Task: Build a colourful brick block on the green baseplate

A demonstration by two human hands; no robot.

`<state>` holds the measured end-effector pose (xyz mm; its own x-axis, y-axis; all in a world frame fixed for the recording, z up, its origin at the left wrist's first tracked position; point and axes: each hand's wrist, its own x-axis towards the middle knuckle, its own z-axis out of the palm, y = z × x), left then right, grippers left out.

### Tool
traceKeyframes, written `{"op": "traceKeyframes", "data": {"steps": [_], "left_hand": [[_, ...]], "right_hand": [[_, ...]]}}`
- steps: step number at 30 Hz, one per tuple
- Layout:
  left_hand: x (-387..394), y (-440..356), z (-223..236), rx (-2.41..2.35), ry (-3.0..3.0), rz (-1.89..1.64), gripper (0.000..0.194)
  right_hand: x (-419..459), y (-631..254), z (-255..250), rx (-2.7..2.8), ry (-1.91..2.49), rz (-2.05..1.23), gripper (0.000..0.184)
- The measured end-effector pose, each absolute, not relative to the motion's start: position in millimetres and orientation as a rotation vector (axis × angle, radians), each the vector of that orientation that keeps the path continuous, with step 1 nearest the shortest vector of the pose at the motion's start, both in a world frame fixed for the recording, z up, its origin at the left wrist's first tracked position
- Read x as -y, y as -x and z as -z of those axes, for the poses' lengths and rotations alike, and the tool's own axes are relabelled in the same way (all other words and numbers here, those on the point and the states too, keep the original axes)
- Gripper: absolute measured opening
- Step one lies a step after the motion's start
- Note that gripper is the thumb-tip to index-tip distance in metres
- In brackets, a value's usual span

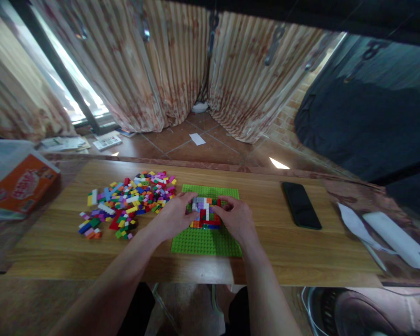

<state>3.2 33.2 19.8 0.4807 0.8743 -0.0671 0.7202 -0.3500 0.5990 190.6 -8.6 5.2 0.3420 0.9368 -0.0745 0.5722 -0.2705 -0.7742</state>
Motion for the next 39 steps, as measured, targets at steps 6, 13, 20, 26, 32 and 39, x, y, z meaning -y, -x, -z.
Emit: {"op": "traceKeyframes", "data": {"steps": [6, 13, 20, 26, 32, 39], "left_hand": [[-33.7, -3.4, -18.8, -1.309, -2.163, -0.356, 0.048], [-34.4, -3.9, -15.9, -1.295, -2.174, -0.381, 0.046], [-35.3, -2.8, -19.2, -1.287, -2.166, -0.358, 0.046], [-37.6, -2.2, -19.3, -1.278, -2.161, -0.363, 0.046], [-38.9, -1.1, -18.0, -1.272, -2.165, -0.394, 0.045], [-41.9, -11.0, -10.5, -1.273, -2.137, -0.428, 0.048]], "right_hand": [[7.6, -192.5, -4.2, 1.231, 1.855, -0.821, 0.054], [6.6, -189.1, -6.5, 1.161, 1.792, -0.909, 0.053], [5.0, -189.4, 4.0, 1.027, 1.688, -1.047, 0.052], [7.1, -185.8, 6.0, 0.996, 1.652, -1.054, 0.049], [11.7, -185.8, 8.0, 1.001, 1.619, -1.030, 0.056], [7.6, -201.0, 6.2, 0.746, 1.633, -0.783, 0.047]]}}
